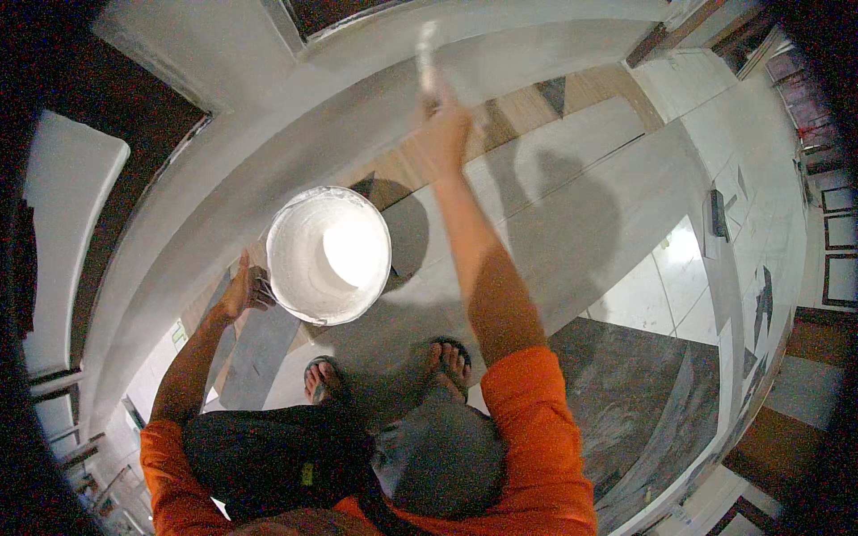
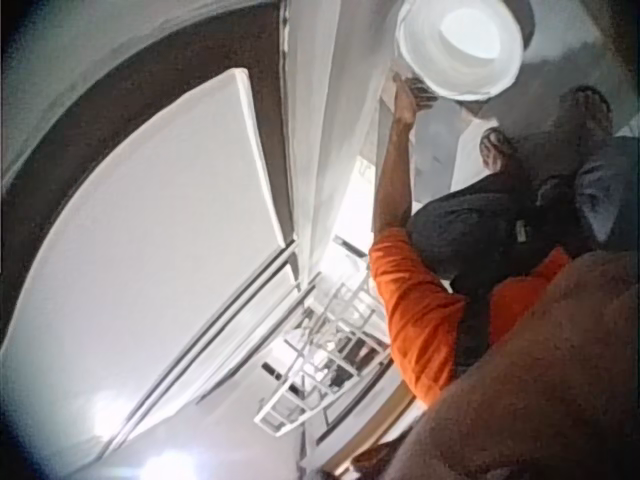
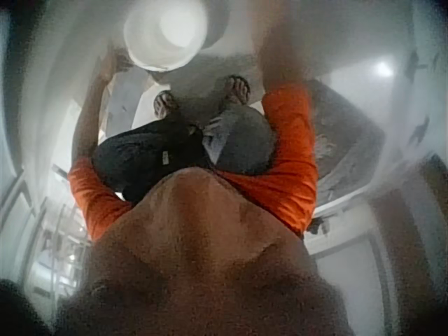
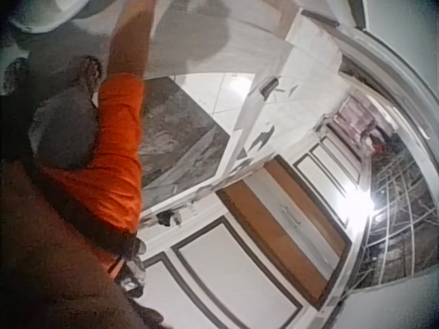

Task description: The person paints a white wooden wall trim using a brush and a bucket of white paint.

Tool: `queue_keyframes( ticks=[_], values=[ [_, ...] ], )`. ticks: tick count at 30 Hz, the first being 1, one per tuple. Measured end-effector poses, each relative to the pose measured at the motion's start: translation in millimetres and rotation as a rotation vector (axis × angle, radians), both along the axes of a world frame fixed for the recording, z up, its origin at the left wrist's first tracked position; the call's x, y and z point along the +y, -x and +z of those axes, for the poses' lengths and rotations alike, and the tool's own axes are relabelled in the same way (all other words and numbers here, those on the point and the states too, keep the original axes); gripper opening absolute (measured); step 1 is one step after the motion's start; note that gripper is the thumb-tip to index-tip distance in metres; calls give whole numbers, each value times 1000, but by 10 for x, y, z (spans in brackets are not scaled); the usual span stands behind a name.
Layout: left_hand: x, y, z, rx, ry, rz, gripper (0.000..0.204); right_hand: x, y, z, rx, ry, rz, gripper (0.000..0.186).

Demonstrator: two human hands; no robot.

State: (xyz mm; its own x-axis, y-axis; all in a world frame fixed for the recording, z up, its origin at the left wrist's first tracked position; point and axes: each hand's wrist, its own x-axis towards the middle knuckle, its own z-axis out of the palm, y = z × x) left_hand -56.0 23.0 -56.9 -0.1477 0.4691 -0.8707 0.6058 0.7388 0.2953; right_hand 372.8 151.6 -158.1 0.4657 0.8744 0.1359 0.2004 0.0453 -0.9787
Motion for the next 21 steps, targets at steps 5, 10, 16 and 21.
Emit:
queue_keyframes(
  ticks=[5,10,16,21],
  values=[
    [-8,-149,-124,35,-34,25,110,-521,336,153,82,-123,234,39],
    [94,-114,-166,59,-34,22,108,-228,-359,-122,151,76,33,37],
    [122,-108,-174,-3,-66,52,107,-1,127,-40,47,1,12,40],
    [-5,116,-250,-1,-180,165,95,-415,435,241,109,-85,278,42]
  ],
)
